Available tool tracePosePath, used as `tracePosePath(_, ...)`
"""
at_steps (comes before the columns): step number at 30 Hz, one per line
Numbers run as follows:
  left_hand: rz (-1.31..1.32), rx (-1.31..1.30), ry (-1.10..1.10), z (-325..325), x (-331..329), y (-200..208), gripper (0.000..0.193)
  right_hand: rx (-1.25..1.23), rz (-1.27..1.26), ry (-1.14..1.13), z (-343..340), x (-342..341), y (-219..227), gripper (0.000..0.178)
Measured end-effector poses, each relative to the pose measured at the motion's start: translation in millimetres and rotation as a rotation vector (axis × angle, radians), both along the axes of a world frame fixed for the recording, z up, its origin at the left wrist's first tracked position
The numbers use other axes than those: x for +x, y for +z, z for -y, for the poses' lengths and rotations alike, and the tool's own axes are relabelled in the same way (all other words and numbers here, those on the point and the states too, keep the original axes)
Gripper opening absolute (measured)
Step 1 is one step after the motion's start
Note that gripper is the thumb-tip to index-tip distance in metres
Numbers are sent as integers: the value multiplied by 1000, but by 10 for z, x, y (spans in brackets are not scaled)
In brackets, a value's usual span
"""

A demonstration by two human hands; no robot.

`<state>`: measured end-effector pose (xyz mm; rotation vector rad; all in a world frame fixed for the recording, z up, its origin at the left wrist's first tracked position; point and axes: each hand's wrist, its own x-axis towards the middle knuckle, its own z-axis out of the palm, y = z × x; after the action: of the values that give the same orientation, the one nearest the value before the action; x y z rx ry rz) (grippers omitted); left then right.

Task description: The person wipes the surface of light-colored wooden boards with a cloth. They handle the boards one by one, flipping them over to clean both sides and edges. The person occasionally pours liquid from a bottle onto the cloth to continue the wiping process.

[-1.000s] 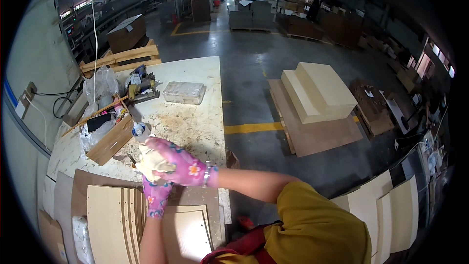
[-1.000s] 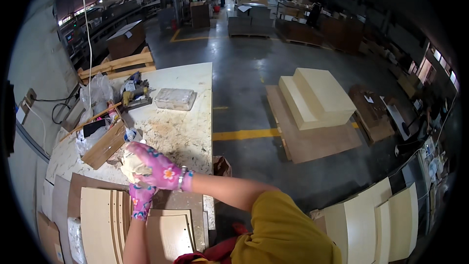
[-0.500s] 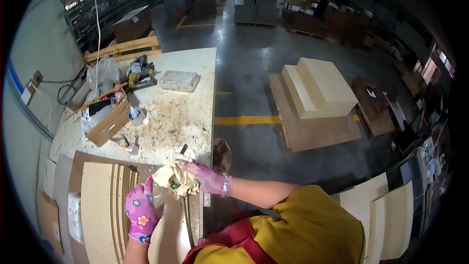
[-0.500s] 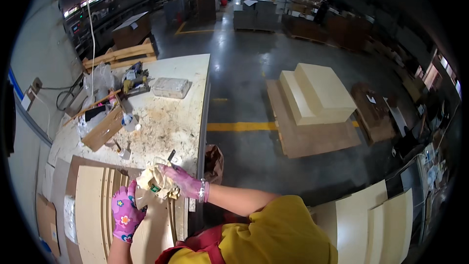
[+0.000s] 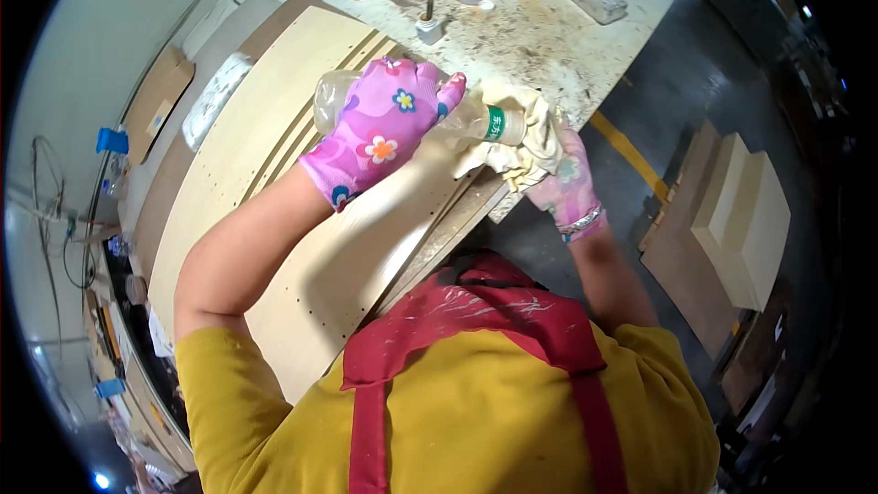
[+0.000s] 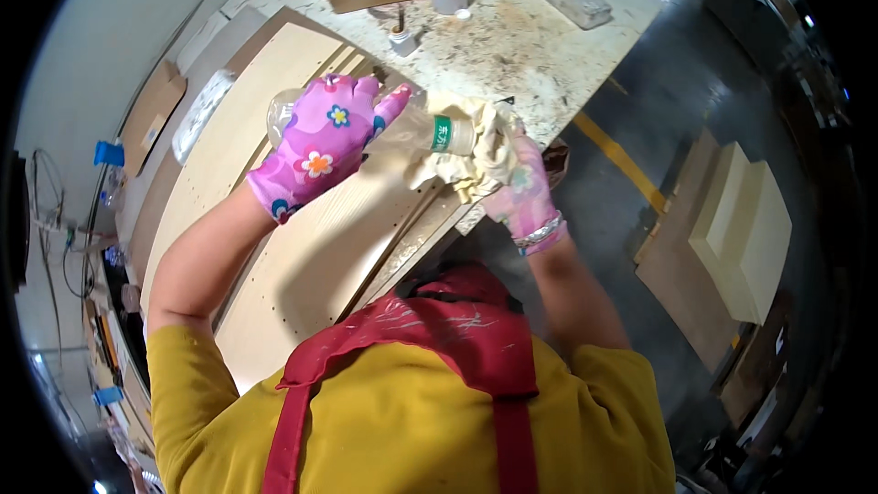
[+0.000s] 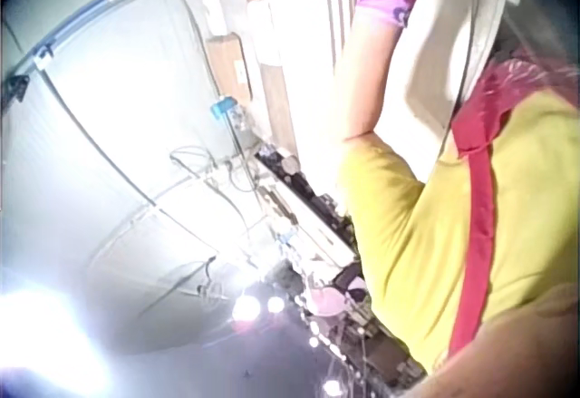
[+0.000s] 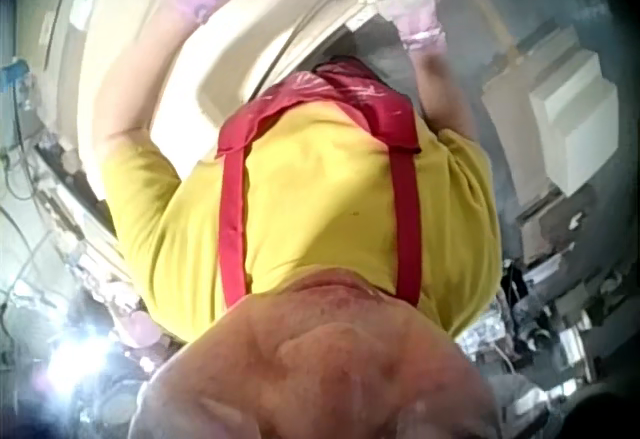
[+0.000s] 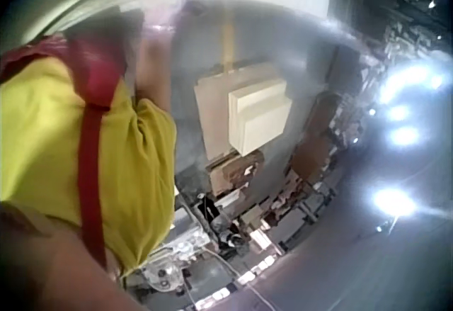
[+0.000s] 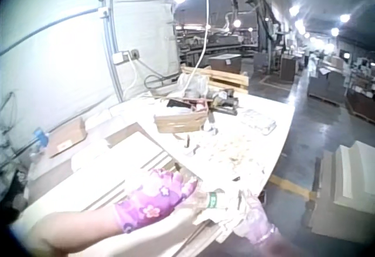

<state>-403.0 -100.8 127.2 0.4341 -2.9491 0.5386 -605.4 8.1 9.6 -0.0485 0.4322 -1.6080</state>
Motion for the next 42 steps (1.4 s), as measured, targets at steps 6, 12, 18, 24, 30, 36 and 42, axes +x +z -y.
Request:
tracePosePath(6, 75, -133, 64, 171, 124, -12, 57, 76, -7, 6, 40, -217, -497, 51)
tracePosePath(12, 58, -64, 7, 112, -123, -40, 50, -343, 211, 334, 151, -23, -423, 52)
tracePosePath(18, 121, -161, 40, 252, 28, -64, 50, 75, 0, 75, 156, -175, -605, 49)
tracePosePath(24, 106, -123, 19, 310, 16, -109, 49, 119, 57, 93, 156, -80, -565, 52)
tracePosePath(30, 97, -167, 21, 378, -46, -92, 45, 150, 102, 146, 142, 0, -483, 56)
tracePosePath(36, 143, -179, 27, 441, -164, -170, 39, 194, 156, 218, 163, 4, -572, 57)
tracePosePath(42, 76, 260, 23, 518, -329, -353, 52, -14, -102, 307, 327, -221, -400, 41)
